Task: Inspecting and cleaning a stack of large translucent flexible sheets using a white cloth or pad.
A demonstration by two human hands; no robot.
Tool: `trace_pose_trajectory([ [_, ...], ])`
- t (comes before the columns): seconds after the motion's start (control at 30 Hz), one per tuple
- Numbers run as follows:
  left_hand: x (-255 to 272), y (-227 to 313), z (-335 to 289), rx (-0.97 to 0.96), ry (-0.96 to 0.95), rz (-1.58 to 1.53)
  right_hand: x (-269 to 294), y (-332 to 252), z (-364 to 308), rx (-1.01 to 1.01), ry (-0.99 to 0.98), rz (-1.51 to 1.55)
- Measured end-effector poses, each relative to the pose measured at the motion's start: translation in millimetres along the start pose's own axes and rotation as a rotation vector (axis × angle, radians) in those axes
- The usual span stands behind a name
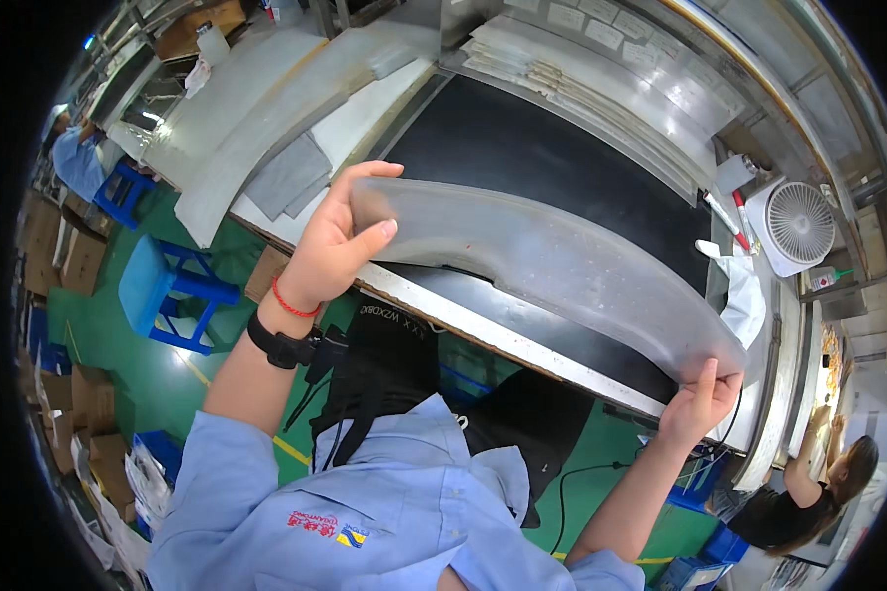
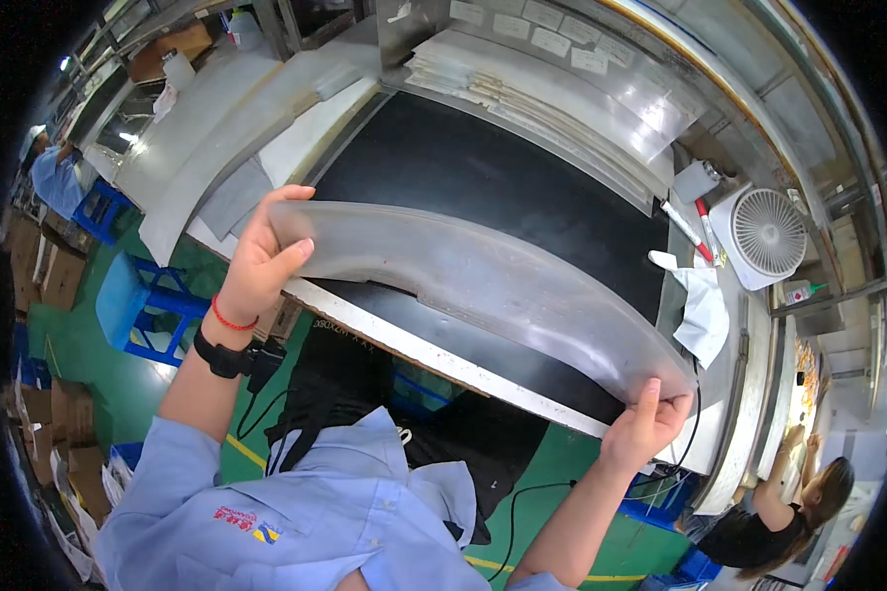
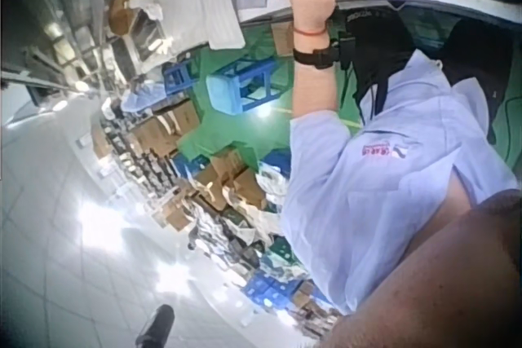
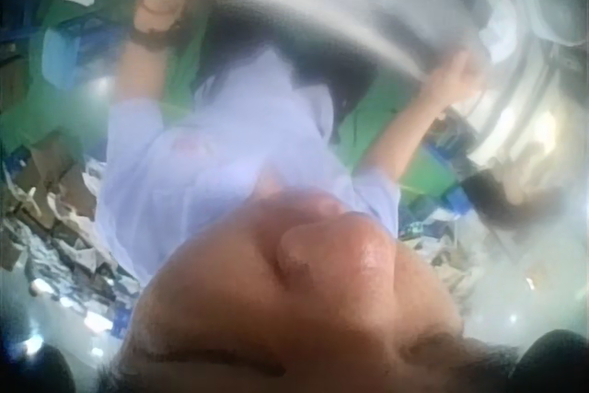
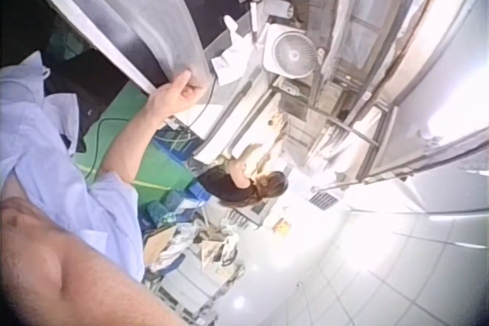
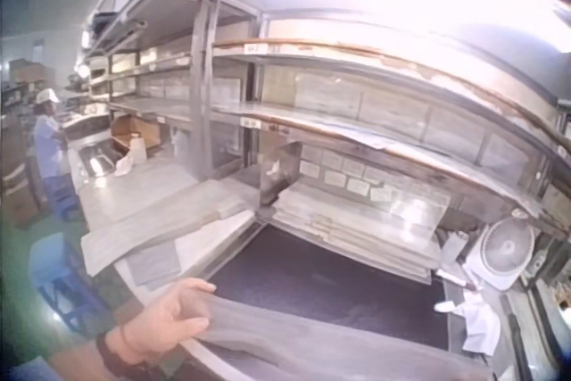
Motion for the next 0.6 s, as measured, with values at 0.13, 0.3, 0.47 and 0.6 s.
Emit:
trace_pose_trajectory([
  [0.13, 5.7, -7.3, -7.7, -0.033, 0.045, 0.056, 9.1, 4.1, -8.6, 0.030, -0.022, 0.043],
  [0.3, -14.3, -7.9, 7.8, -0.151, 0.073, -0.032, -6.6, -10.0, -11.7, 0.036, -0.025, 0.158],
  [0.47, -20.7, -11.2, 9.8, -0.214, 0.026, 0.034, -5.3, -3.7, -6.9, 0.054, 0.052, -0.138],
  [0.6, -16.2, -20.2, 11.2, -0.209, 0.204, 0.058, -8.9, -8.2, -13.7, 0.063, 0.081, -0.039],
])
Point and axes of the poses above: each hand's wrist, its own z-axis towards the middle knuckle, its own x-axis out of the back of the hand, y = z × x, the point moved 2 cm from there along z, towards the middle knuckle, and after that the axes turned 3 degrees about -x, right-handed, at the moved point
